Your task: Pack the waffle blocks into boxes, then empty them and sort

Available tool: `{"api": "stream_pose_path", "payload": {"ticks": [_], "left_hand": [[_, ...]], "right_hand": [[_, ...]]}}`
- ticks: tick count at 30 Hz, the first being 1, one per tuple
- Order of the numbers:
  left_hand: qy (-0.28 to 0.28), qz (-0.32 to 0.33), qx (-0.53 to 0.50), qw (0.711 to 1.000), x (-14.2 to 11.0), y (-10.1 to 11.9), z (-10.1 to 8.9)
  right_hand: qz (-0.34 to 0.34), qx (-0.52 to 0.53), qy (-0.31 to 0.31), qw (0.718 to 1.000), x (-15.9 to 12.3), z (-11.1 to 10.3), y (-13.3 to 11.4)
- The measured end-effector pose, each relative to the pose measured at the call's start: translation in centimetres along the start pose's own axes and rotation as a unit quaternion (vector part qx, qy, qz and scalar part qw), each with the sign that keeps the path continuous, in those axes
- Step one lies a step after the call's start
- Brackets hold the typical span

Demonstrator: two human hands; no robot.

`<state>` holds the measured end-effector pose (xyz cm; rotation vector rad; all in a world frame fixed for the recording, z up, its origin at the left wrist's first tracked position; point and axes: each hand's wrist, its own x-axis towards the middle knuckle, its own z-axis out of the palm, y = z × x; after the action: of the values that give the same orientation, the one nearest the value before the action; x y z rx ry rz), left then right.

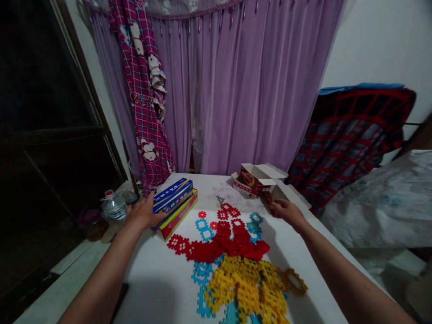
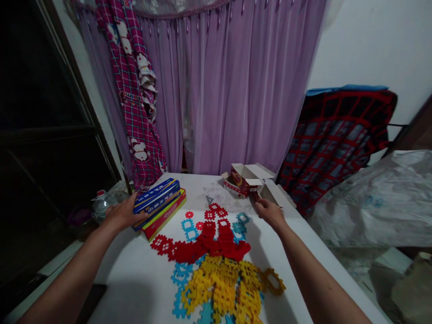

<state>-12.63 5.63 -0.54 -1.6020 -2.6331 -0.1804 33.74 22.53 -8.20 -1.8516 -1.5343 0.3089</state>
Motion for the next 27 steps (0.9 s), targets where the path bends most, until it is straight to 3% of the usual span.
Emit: {"api": "stream_pose_path", "payload": {"ticks": [2, 5, 9, 12, 15, 19, 23, 27], "left_hand": [[-0.029, 0.01, -0.012, 0.999, 0.3, -0.4, -0.3], [0.005, 0.025, -0.039, 0.999, -0.5, -0.2, -1.0], [0.064, 0.071, -0.079, 0.992, -3.0, 1.3, -1.6], [0.069, 0.16, -0.139, 0.975, -4.9, 3.5, -1.1], [0.031, 0.245, -0.206, 0.947, -6.3, 6.5, 0.6], [-0.048, 0.292, -0.244, 0.923, -7.4, 9.8, 3.8], [-0.103, 0.32, -0.25, 0.908, -7.6, 10.8, 6.1], [-0.135, 0.351, -0.225, 0.899, -7.4, 10.5, 6.5]], "right_hand": [[-0.022, 0.012, -0.067, 0.997, -1.3, -0.7, -0.1], [-0.056, 0.027, -0.15, 0.987, -2.9, -2.0, -0.3], [-0.07, 0.056, -0.173, 0.981, -4.7, -3.0, -0.9], [-0.075, 0.073, -0.174, 0.979, -6.2, -2.8, -1.6], [-0.074, 0.127, -0.187, 0.971, -7.9, -2.6, -2.5], [-0.047, 0.246, -0.232, 0.94, -10.1, -3.3, -2.6], [-0.032, 0.264, -0.26, 0.928, -11.5, -4.3, -1.2], [-0.032, 0.256, -0.268, 0.928, -11.9, -4.8, -0.5]]}}
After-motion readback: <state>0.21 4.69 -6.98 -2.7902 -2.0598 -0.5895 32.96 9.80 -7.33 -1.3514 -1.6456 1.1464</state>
